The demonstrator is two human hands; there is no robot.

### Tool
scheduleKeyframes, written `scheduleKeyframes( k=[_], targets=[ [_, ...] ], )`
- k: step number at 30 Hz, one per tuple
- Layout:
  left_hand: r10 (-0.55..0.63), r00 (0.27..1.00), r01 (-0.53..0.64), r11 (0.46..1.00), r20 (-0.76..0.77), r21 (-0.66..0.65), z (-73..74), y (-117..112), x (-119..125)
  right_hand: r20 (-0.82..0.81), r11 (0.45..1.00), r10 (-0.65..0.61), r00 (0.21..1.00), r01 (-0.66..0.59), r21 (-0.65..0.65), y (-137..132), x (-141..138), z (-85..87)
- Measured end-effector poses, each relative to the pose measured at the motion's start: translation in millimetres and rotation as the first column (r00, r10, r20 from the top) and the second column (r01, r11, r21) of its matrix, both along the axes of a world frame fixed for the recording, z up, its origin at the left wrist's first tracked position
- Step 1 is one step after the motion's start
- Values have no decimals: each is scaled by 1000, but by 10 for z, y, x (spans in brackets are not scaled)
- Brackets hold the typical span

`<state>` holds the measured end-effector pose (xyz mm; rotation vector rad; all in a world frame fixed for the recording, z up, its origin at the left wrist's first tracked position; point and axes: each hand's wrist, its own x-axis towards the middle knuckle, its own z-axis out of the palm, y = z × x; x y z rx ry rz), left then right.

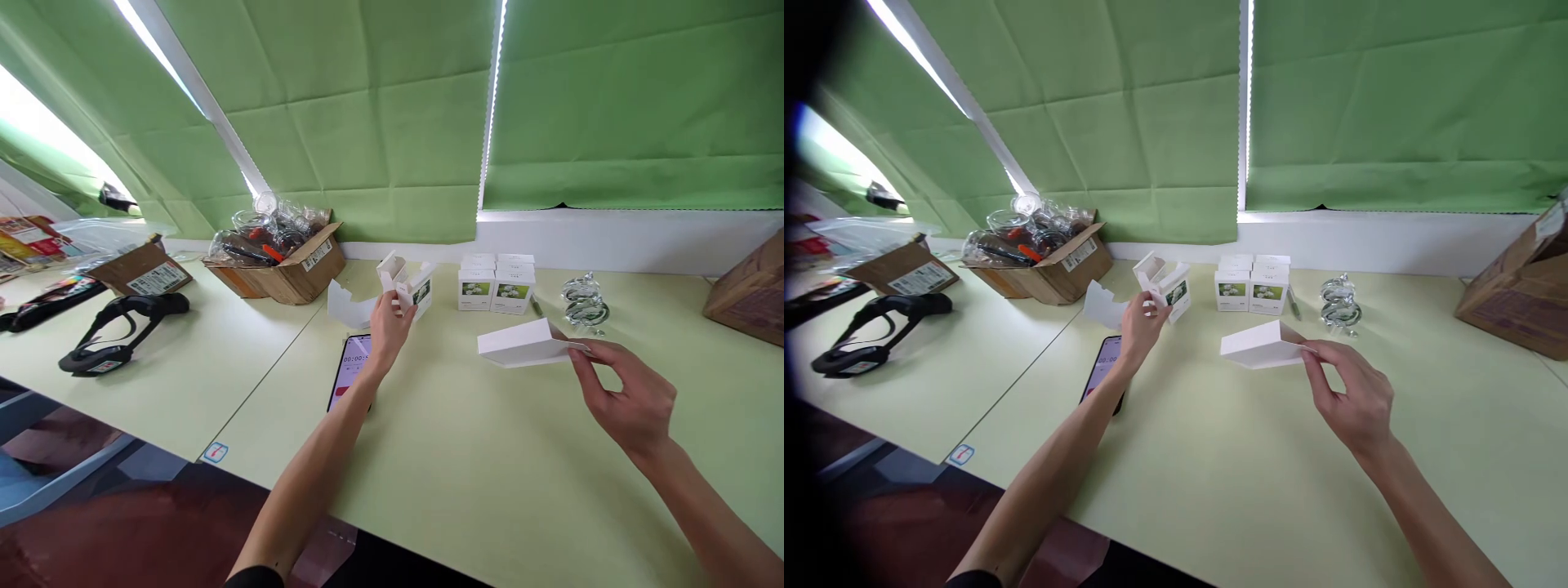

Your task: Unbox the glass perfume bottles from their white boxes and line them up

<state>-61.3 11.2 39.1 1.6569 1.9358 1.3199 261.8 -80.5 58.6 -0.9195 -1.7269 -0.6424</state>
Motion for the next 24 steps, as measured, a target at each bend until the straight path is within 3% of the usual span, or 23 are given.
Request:
scheduleKeyframes(
  k=[5, 9, 17, 24],
  targets=[
    [197, 963, -193, 980, -184, 41, 39, 155, 58, 8, 999, 41, 999, -41, -8, -3, 5, 8],
    [281, 937, -265, 959, -209, 103, -32, 195, 73, 15, 999, 38, 999, -38, -7, -11, 18, 25],
    [333, 918, -326, 943, -213, 69, -190, 212, 17, -2, 999, 37, 999, -37, 3, -12, 7, 46],
    [291, 905, -320, 946, -310, -47, -51, 365, 16, 16, 998, 62, 998, -63, 5, -5, 15, 47]
  ],
)
